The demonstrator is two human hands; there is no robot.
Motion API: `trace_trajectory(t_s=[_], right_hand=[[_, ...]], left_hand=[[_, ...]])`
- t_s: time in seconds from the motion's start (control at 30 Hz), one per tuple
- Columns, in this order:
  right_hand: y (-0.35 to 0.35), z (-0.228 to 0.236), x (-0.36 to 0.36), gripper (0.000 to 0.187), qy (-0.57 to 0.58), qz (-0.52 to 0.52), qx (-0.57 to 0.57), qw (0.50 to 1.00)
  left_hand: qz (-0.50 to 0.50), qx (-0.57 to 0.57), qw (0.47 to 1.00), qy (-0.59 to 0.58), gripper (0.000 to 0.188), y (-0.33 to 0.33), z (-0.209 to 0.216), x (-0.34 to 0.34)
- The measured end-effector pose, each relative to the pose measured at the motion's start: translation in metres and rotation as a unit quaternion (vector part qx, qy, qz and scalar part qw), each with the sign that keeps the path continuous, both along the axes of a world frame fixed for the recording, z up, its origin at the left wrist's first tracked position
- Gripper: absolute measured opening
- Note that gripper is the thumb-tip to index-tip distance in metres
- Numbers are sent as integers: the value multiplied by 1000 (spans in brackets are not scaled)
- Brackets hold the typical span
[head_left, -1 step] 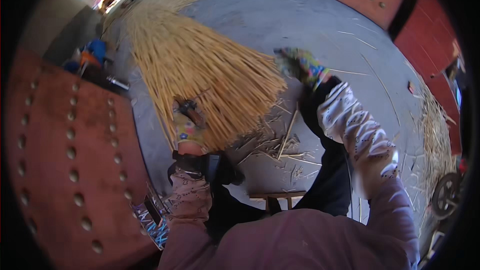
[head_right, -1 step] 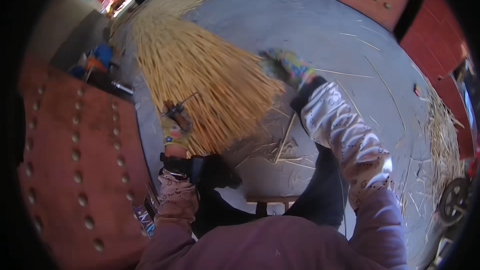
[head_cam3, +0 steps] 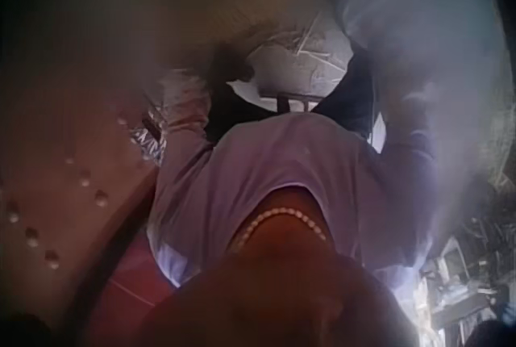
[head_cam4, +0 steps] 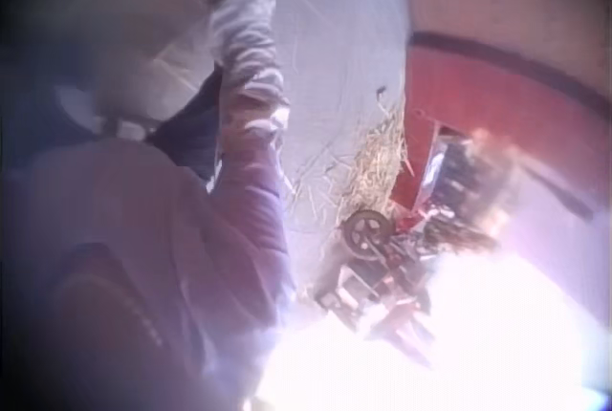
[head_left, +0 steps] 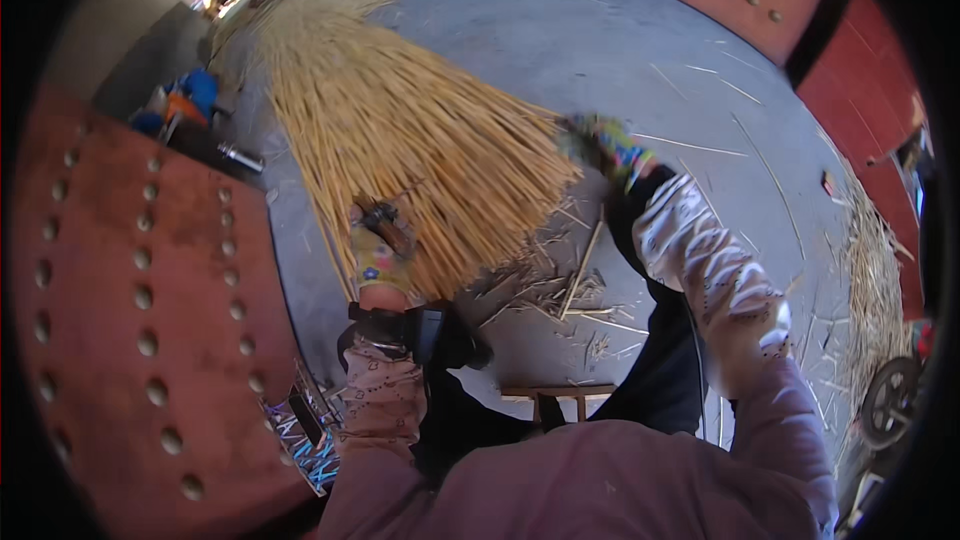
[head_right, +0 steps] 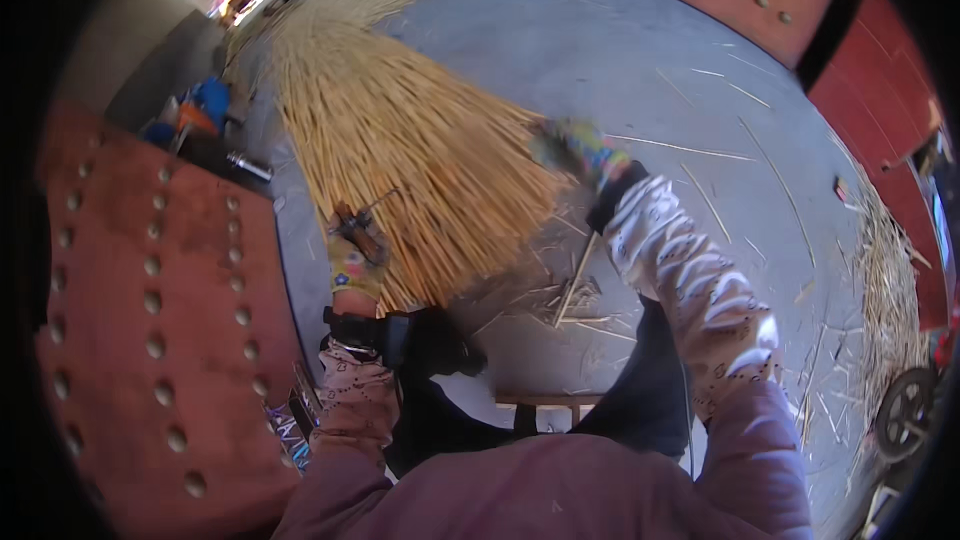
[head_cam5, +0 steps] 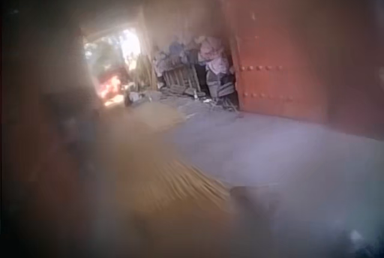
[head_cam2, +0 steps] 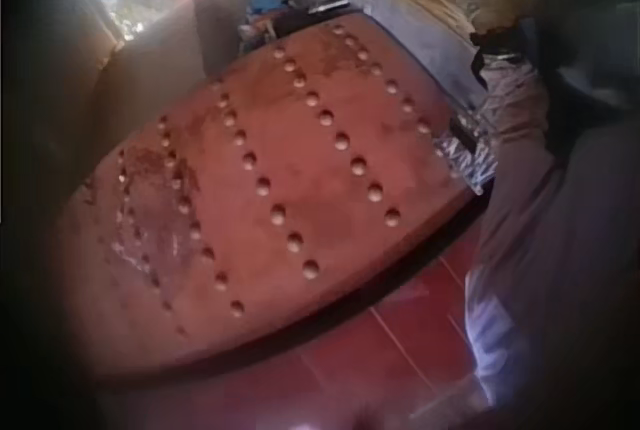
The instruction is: The person pulls a reed from a pile, draws it through a handheld splitting tool, and discards the waste. This process is repeated with several more reeds while the person sits between two large red doors.
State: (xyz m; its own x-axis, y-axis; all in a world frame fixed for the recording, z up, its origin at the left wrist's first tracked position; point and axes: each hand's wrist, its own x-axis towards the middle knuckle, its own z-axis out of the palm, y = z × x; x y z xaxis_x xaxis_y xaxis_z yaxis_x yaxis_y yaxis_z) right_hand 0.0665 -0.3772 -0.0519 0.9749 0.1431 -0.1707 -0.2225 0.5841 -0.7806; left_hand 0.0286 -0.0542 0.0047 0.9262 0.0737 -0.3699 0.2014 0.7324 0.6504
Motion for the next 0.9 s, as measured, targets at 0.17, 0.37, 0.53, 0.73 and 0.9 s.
trace_trajectory(t_s=[0.17,0.37,0.53,0.73,0.9], right_hand=[[64,-165,32,25,-13,52,-335,941],[99,-212,31,29,-7,-22,-673,740],[100,-223,45,41,105,34,-716,690],[95,-242,53,54,76,119,-768,625],[123,-213,50,46,105,27,-419,902]], left_hand=[[-44,-19,999,25,44,57,-24,7],[-65,-17,996,56,45,39,-14,2],[-27,29,994,98,43,38,-1,-7],[4,29,994,102,41,41,-12,-6],[-9,41,993,110,42,42,-6,-8]])
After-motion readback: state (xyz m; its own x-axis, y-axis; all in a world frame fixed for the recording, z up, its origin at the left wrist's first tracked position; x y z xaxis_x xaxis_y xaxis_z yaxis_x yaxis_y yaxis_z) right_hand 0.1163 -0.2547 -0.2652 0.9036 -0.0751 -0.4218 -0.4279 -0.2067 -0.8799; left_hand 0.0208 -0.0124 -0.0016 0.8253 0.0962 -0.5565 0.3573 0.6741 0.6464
